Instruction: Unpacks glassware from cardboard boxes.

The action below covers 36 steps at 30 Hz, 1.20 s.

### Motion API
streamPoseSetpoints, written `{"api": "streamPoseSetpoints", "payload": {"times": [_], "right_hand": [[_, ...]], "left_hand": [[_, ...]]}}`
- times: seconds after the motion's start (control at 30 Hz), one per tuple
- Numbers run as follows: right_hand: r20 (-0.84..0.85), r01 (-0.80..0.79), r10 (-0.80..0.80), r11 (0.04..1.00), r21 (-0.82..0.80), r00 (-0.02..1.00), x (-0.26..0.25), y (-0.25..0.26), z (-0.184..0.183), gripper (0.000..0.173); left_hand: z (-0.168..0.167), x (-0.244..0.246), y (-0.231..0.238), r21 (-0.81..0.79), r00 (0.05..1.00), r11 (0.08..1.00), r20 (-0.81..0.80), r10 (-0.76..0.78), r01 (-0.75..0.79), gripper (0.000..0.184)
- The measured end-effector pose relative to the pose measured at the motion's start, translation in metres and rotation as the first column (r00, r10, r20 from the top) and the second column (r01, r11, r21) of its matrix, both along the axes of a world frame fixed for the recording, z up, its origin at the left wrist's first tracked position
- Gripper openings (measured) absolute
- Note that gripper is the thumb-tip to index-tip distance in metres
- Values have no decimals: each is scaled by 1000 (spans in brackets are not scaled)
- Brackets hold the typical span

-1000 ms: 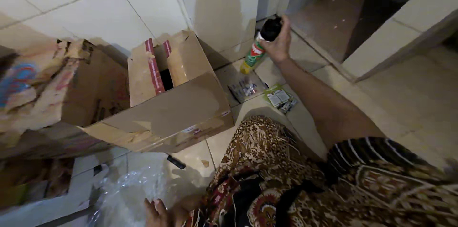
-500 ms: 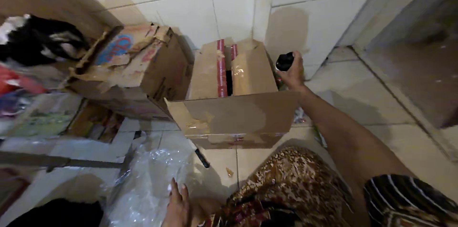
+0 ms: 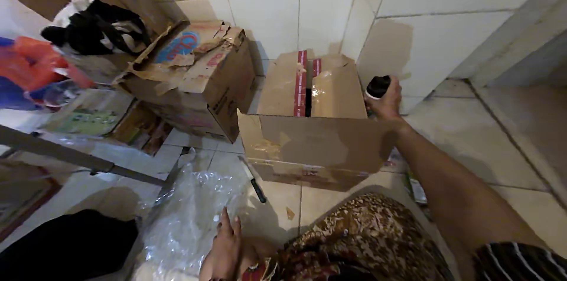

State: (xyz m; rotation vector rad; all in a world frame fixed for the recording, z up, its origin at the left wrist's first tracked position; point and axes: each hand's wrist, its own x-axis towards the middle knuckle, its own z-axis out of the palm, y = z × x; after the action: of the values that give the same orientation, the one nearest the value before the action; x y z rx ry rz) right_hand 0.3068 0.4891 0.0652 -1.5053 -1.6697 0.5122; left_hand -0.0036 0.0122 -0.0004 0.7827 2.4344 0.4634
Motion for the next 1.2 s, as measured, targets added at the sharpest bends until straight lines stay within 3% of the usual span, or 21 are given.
{"api": "streamPoseSetpoints", "payload": {"times": [0.17, 0.33, 0.4, 0.47, 0.53, 0.57, 0.67, 0.9, 1.1, 1.2], "right_hand": [[-40, -22, 21, 999, -28, 999, 9, -15, 13, 99], [-201, -79, 87, 996, 46, 976, 17, -62, 57, 56], [-322, -195, 193, 980, 28, 927, 22, -94, 66, 50], [-391, -375, 375, 924, 78, 841, 28, -126, 67, 57], [-376, -503, 500, 859, 98, 780, 29, -156, 63, 64], [-352, -552, 550, 827, 103, 758, 30, -172, 63, 58], [-348, -604, 635, 770, 207, 690, 27, -209, 60, 19], [-171, -813, 876, 483, 327, 452, 47, -209, 48, 12], [-168, -824, 898, 440, 358, 406, 47, -213, 45, 14], [-124, -830, 889, 456, 322, 441, 48, -218, 48, 16]], "left_hand": [[1, 0, 0, 0, 1000, 1000, 5, -2, 2, 65], [-2, 0, -2, 37, 1000, 999, -4, -2, 2, 65], [0, 0, -2, 34, 1000, 999, 8, 2, -3, 65], [2, 0, -1, 31, 1000, 1000, 14, 0, 0, 65], [1, 0, -2, 44, 1000, 999, 12, -5, 5, 65], [1, 1, -2, 52, 1000, 999, 7, -6, 5, 65], [2, 1, -3, 66, 1000, 998, 13, 0, -1, 64], [6, 1, -5, 38, 1000, 999, 12, -3, 2, 63], [5, 2, -2, 75, 1000, 997, 6, -3, 3, 62], [6, 4, -5, 70, 1000, 998, 4, -4, 3, 62]]}}
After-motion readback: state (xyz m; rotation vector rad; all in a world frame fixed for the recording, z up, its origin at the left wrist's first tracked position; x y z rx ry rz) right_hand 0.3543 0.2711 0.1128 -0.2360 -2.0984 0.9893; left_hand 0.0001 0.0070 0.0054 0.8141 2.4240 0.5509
